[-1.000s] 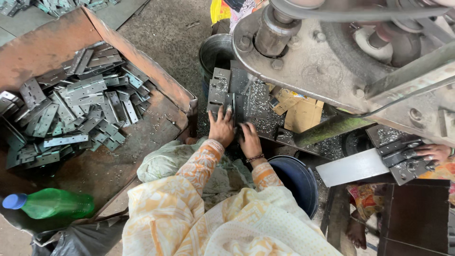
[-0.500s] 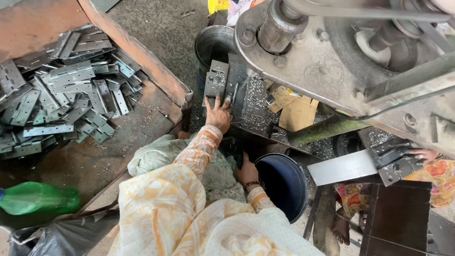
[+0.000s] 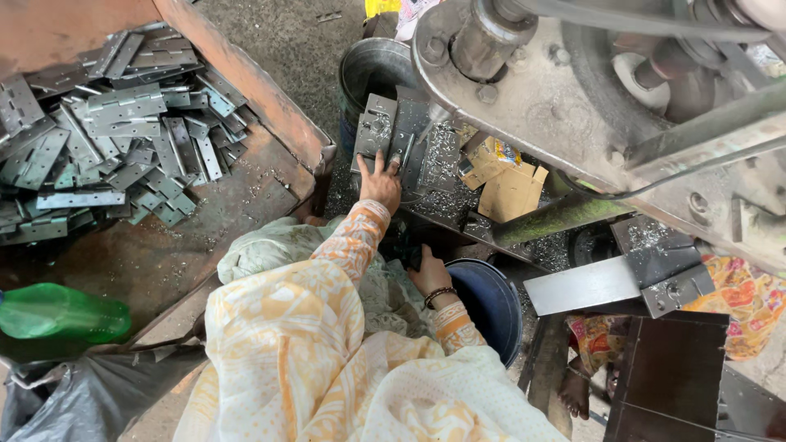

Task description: The person repeatedly picks up small metal brackets from a pile, places them into a press machine, and operates the lever to process them. The processed brackets are ejected and collected in a bucket below.

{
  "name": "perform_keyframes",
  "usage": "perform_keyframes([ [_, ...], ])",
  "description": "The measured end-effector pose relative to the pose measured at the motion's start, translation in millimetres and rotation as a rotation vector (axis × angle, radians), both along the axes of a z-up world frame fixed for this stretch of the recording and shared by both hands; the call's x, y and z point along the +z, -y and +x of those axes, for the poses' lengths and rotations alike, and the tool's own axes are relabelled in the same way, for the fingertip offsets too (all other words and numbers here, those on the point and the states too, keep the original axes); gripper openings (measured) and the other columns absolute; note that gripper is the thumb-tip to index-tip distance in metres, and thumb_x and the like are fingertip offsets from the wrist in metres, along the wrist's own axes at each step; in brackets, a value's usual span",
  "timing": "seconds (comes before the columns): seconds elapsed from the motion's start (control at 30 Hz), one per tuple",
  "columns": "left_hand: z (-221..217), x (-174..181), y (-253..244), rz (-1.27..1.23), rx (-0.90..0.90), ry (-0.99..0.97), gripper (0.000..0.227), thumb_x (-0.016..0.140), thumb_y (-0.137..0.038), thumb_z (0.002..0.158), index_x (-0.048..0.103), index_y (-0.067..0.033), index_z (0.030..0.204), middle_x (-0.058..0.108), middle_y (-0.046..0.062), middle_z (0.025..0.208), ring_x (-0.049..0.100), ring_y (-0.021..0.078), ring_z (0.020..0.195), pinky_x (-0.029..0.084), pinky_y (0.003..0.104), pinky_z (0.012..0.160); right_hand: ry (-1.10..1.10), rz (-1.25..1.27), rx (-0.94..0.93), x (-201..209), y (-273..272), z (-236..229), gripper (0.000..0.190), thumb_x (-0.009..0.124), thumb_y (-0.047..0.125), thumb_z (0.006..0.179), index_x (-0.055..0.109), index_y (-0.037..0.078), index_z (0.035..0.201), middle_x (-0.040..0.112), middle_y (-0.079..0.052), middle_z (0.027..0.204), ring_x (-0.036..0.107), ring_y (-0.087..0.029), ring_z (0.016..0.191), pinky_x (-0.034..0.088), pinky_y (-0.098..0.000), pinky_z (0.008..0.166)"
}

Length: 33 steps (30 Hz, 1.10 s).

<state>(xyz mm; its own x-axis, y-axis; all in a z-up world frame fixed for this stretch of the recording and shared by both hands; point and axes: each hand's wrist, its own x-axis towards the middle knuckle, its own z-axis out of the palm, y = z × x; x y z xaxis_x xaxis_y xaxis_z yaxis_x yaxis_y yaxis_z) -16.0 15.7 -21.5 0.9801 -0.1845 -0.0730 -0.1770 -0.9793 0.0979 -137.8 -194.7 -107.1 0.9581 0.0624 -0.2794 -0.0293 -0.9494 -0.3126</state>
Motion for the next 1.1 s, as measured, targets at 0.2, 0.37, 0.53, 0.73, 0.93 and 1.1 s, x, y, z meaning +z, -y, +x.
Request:
perform_keyframes([
  [0.2,-1,0,-1,0.053,-0.012,0.004,0.042,0.041,-0.031,0.106,0.065,-0.0164,0.138,0.032,0.002,0.168,0.013,0.0389,0.157,0.007,0.081,0.114,0.088,0.152,-0.054,-61,-5,-21,0.083,0.075,0.031,0.083,0.035,0.013,0.153,0.072,-0.03,0.095,0.07,-0.05,0.088,0.057,-0.0573,0.078],
  [0.37,-1,-7,8,0.073,-0.003,0.063,0.048,0.04,-0.031,0.104,0.055,-0.0163,0.146,0.03,0.005,0.166,0.012,0.0413,0.154,0.008,0.083,0.11,0.137,0.166,-0.065,-77,-2,-27,0.079,0.076,0.033,0.083,0.038,0.018,0.151,0.072,-0.03,0.098,0.069,-0.051,0.091,0.057,-0.0582,0.078],
  [0.53,-9,-2,3,0.07,0.001,0.076,0.049,0.035,-0.034,0.106,0.054,-0.017,0.148,0.031,0.005,0.165,0.011,0.0426,0.154,0.008,0.084,0.111,0.076,0.11,-0.018,-49,0,-17,0.083,0.076,0.027,0.078,0.038,0.016,0.151,0.071,-0.029,0.101,0.068,-0.051,0.094,0.056,-0.0582,0.081],
  [0.73,14,23,8,0.136,0.017,-0.063,0.045,0.041,-0.033,0.106,0.058,-0.0162,0.144,0.028,0.008,0.168,0.012,0.0446,0.155,0.01,0.082,0.111,0.067,0.064,0.082,-17,17,4,0.079,0.079,0.032,0.081,0.041,0.009,0.147,0.071,-0.031,0.102,0.07,-0.049,0.095,0.058,-0.0557,0.083],
  [0.93,23,14,10,0.105,0.026,-0.018,0.047,0.043,-0.034,0.105,0.057,-0.0154,0.145,0.029,0.007,0.167,0.013,0.0435,0.154,0.011,0.082,0.111,0.065,0.096,-0.06,-60,-2,-21,0.081,0.076,0.031,0.082,0.038,0.015,0.152,0.071,-0.031,0.1,0.068,-0.051,0.092,0.056,-0.0575,0.081],
  [1.1,9,-3,9,0.059,0.075,0.109,0.047,0.043,-0.029,0.104,0.058,-0.0127,0.145,0.035,0.006,0.165,0.015,0.0421,0.153,0.009,0.082,0.112,0.094,0.164,-0.059,-86,-1,-23,0.086,0.075,0.031,0.081,0.034,0.014,0.154,0.071,-0.03,0.101,0.069,-0.051,0.092,0.057,-0.0574,0.081],
])
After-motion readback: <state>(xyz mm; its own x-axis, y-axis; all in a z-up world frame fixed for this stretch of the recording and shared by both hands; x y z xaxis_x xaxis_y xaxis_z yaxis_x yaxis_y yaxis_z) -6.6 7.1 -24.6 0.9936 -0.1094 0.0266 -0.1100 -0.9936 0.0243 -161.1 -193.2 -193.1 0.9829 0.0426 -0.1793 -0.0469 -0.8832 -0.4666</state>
